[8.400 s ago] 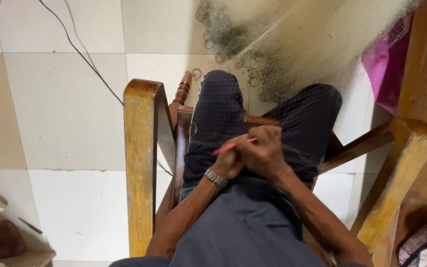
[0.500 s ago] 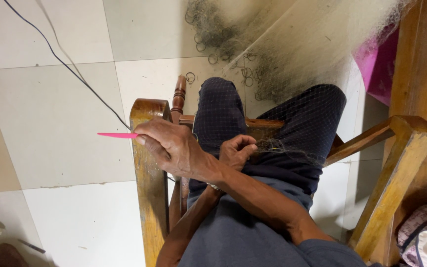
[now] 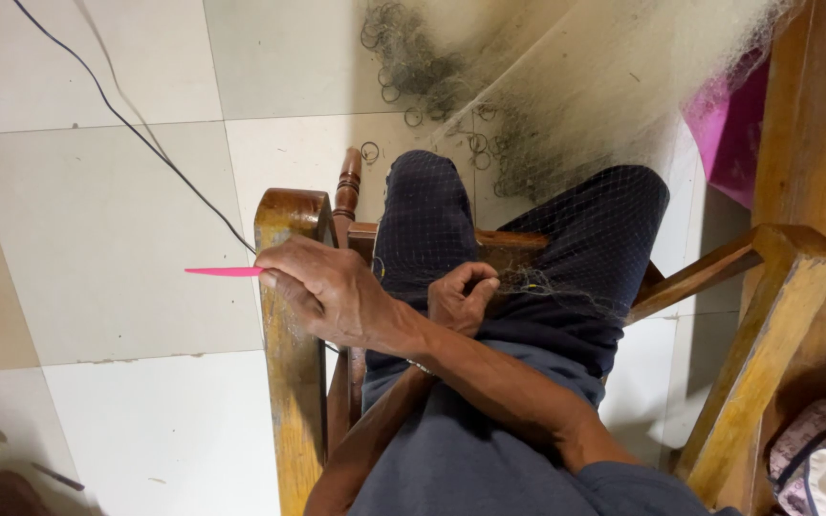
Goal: Weaving or repairing a fishing net using a netting needle and thread
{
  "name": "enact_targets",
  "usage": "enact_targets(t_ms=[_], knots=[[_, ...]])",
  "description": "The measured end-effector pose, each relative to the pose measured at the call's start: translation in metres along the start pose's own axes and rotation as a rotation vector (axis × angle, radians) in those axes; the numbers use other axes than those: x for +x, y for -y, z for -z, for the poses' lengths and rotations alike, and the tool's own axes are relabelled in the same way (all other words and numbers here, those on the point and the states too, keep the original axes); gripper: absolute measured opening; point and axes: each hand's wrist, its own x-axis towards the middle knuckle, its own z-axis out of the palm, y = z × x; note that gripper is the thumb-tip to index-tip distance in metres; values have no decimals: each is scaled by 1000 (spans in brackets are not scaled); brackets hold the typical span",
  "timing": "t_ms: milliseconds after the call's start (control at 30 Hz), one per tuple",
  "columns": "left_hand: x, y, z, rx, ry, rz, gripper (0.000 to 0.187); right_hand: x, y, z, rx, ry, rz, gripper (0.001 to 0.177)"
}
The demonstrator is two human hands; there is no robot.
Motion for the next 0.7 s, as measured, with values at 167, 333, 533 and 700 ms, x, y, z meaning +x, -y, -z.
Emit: enact_targets(t_ms=[167,333,533,700], knots=[[-1,-8,-1,37,-9,-21,5,-4,-2,-2,-3,16,-9,13],[0,-15,1,41,17,-26,5,-2,3,-1,9,28,-14,13],[6,-12,0,85,46,-48,3,-3,2,2,-1,77,-4,15],[4,-1,-1,68,46,-24,3,-16,-12,-1,-142,130,162,17]])
